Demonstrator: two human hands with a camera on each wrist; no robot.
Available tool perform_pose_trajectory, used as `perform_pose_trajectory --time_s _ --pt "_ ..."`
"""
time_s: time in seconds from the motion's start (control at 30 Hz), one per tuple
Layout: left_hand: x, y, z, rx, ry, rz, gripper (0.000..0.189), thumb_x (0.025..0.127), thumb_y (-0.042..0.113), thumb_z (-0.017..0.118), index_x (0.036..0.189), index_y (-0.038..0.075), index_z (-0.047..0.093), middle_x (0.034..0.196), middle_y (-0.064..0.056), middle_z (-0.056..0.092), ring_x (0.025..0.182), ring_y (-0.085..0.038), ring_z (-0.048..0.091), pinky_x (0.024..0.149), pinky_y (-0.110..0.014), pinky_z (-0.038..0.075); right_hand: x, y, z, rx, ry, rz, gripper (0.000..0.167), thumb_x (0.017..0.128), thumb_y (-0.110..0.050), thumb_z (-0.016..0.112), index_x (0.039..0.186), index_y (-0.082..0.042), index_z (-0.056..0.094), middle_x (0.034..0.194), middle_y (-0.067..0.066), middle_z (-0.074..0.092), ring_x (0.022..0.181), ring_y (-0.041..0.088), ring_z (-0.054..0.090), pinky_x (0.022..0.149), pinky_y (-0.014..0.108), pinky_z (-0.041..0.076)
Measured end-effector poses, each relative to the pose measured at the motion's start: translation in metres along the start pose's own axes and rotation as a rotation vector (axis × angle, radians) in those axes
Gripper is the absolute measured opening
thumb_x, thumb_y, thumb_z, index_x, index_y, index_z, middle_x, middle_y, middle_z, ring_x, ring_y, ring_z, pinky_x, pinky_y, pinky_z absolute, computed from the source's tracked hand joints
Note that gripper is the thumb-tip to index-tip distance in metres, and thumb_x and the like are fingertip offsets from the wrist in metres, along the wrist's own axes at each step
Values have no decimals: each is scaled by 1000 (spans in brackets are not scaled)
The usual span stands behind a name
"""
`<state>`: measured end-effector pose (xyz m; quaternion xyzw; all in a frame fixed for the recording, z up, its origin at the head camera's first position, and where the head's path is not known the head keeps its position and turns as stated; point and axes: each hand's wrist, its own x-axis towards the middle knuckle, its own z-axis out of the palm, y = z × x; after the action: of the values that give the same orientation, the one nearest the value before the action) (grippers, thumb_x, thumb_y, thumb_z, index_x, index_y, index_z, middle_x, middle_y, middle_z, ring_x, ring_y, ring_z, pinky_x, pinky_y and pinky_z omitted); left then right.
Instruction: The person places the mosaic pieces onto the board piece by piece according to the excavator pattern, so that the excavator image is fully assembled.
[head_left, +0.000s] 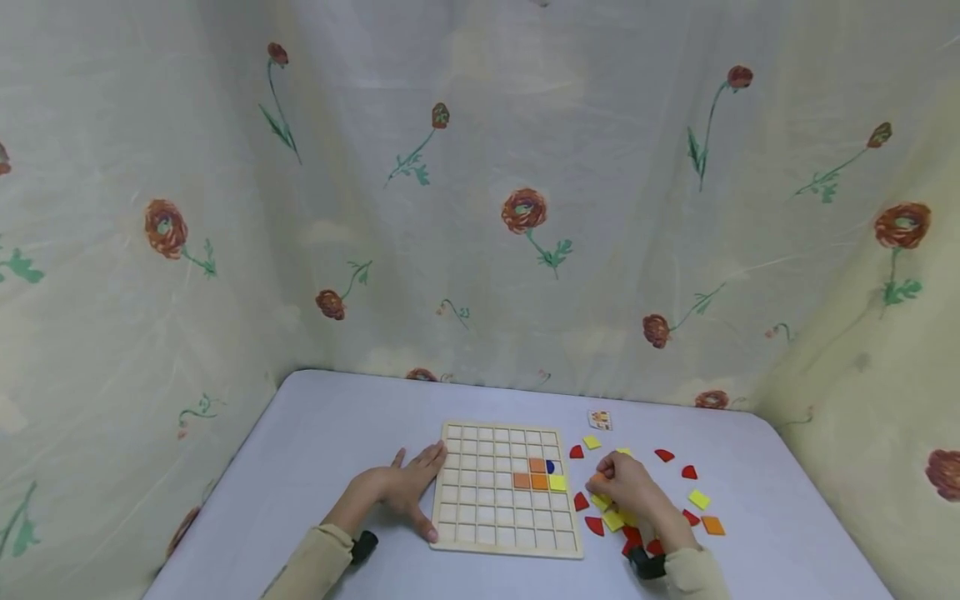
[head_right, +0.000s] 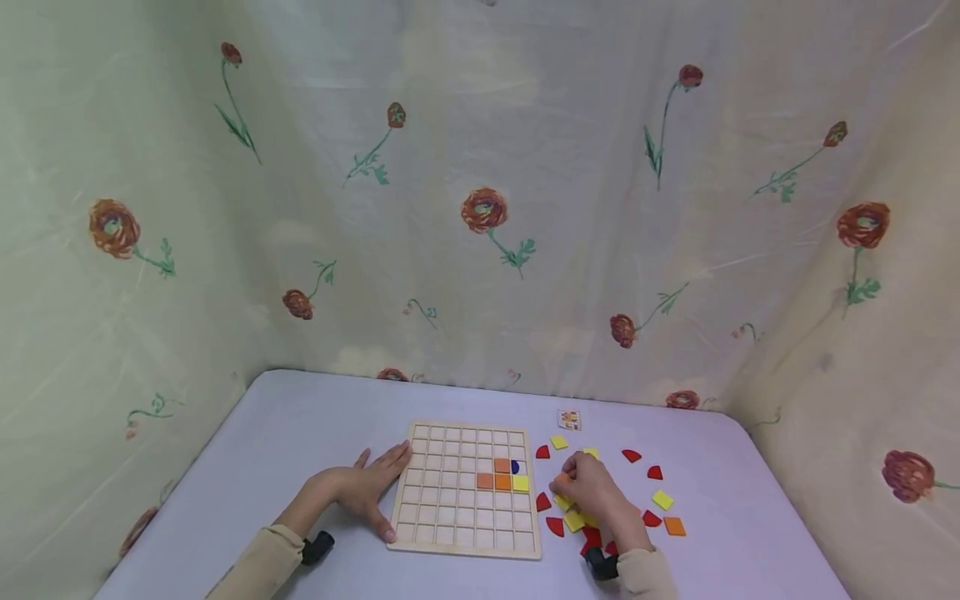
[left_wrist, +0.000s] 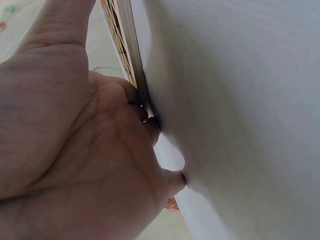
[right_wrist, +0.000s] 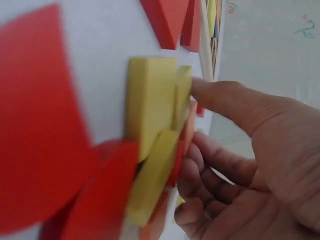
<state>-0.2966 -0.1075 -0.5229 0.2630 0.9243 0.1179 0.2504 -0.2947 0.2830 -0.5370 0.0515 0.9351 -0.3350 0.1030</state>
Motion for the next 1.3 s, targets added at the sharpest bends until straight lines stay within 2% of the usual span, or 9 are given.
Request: perform_pose_trajectory --time_s 0.23,0.43,0.63,0.87,1.03,1.3 --pt "2 -2 1 20 10 17 131 65 62 79 155 5 2 164 -11 -3 152 -26 0 118 -61 4 1 -5 -1 -68 14 -49 18 84 -13 73 94 -6 60 80 5 58 67 17 53 58 25 49" --pt "4 -3 2 27 6 15 132 65 62 79 155 6 2 164 -10 -3 152 -25 0 118 -60 4 1 -11 4 -66 32 -74 19 82 -15 74 94 -8 60 81 4 57 69 17 53 57 26 48" --pt "4 -5 2 23 7 8 132 65 63 79 155 6 2 164 -10 -2 152 -25 0 118 -60 4 0 -34 21 -3 68 -216 25 78 -11 73 98 -8 59 86 3 56 76 15 49 60 24 44" --pt "3 -5 2 14 5 -5 132 64 63 79 156 7 3 164 -10 -2 152 -24 0 118 -59 4 0 -65 48 35 -62 -425 22 83 -13 73 101 -9 61 90 0 58 80 12 50 66 21 44" --pt "2 -5 2 21 4 1 131 65 62 79 155 6 4 164 -10 -1 152 -24 0 118 -60 4 0 -85 63 5 -110 -552 23 83 -13 74 101 -6 62 86 1 60 76 11 53 63 20 46" --pt "1 -5 1 32 6 9 130 66 62 79 155 5 3 164 -11 -2 152 -24 0 118 -60 4 4 -93 72 -39 -159 -547 9 86 -18 73 90 -13 67 80 -4 59 71 8 52 61 20 45"
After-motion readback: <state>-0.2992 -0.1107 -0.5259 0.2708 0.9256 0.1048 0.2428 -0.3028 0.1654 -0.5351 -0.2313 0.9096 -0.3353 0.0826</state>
